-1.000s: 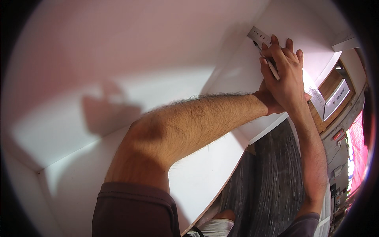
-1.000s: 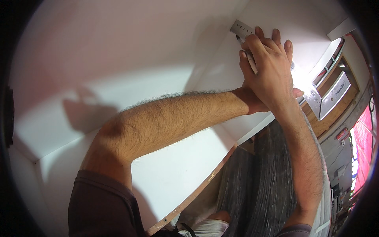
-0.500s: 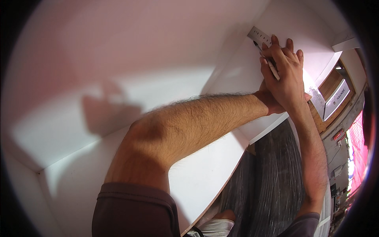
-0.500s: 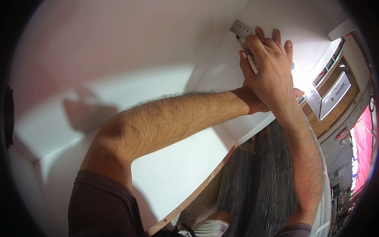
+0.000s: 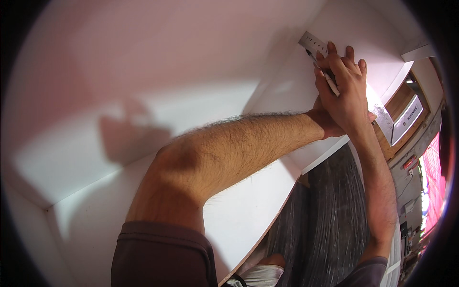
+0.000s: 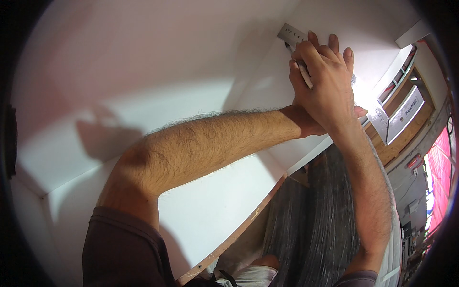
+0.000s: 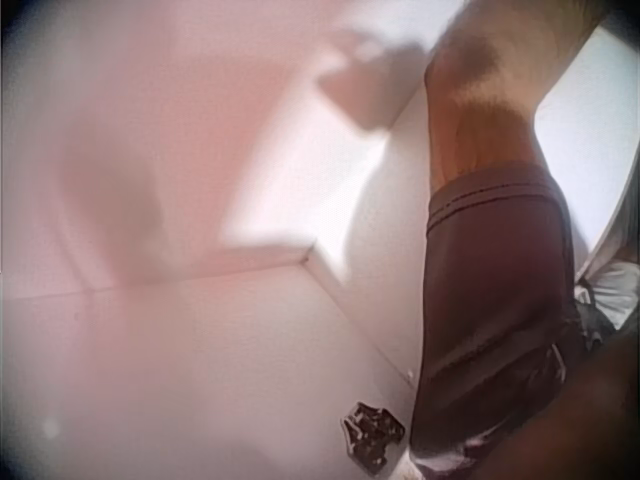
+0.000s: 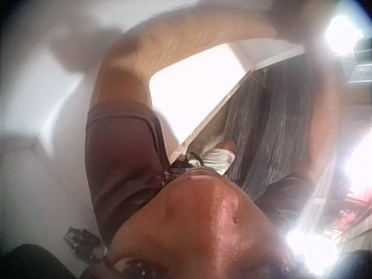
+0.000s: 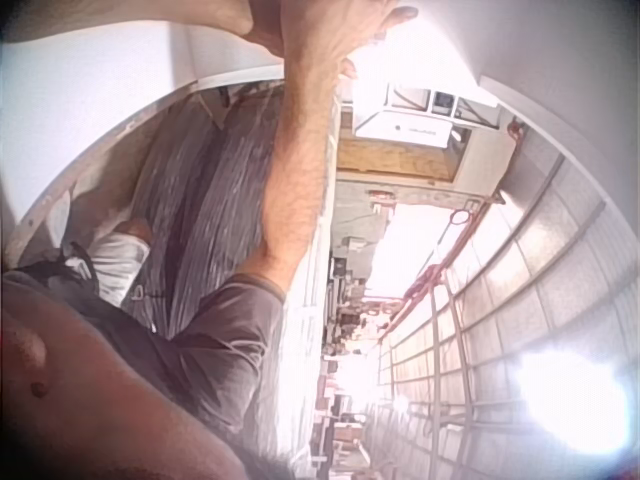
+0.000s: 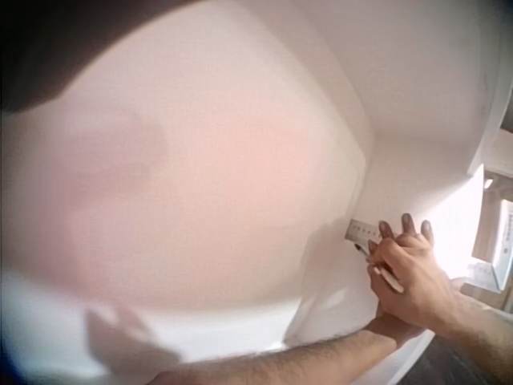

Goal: The person measures and marks a white cabinet interior using a tape measure, a metal ruler, and a pencil. They repeatedly align the ruler and draw straight lines on the cabinet's side and back panels.

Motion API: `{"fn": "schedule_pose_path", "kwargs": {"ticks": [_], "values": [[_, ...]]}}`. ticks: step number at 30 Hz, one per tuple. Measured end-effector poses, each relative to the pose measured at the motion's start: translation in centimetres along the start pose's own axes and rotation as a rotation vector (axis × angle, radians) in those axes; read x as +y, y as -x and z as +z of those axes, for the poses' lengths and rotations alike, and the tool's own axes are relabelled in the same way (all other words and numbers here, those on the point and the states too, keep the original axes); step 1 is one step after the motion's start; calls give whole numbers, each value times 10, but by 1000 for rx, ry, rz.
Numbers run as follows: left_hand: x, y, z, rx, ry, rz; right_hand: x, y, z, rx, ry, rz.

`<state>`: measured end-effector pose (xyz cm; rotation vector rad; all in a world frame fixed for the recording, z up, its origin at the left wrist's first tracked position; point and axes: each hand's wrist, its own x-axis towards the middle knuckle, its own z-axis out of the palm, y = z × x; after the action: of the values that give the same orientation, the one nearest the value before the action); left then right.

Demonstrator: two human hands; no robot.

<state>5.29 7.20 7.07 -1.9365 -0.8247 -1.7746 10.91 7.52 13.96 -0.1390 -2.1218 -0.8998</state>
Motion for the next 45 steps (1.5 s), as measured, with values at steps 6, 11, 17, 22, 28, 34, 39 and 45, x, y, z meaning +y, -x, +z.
{"fn": "schedule_pose_path", "kwargs": {"ticks": [6, 11, 17, 22, 28, 34, 39, 45], "values": [[0, 1, 4, 68, -118, 61, 2, -1, -2, -30, 2, 15], [-11, -5, 6, 34, -110, 33, 6, 0, 3, -2, -3, 7], [-25, -9, 19, 45, -78, -18, 3, -3, 0, -23, -21, 16], [-17, -9, 13, -70, 134, -138, 6, 0, 4, 16, -23, 9], [-11, -5, 0, -74, 129, -137, -2, -5, 0, -11, -40, 14], [-8, -14, 9, 416, -630, 140, 2, 10, -33, 183, -253, -55], [-12, -22, 15, 270, -613, 79, 47, 41, -101, 500, 317, -69], [-14, -23, 18, 123, -741, 55, 100, 111, -105, 654, -777, 843]]}}
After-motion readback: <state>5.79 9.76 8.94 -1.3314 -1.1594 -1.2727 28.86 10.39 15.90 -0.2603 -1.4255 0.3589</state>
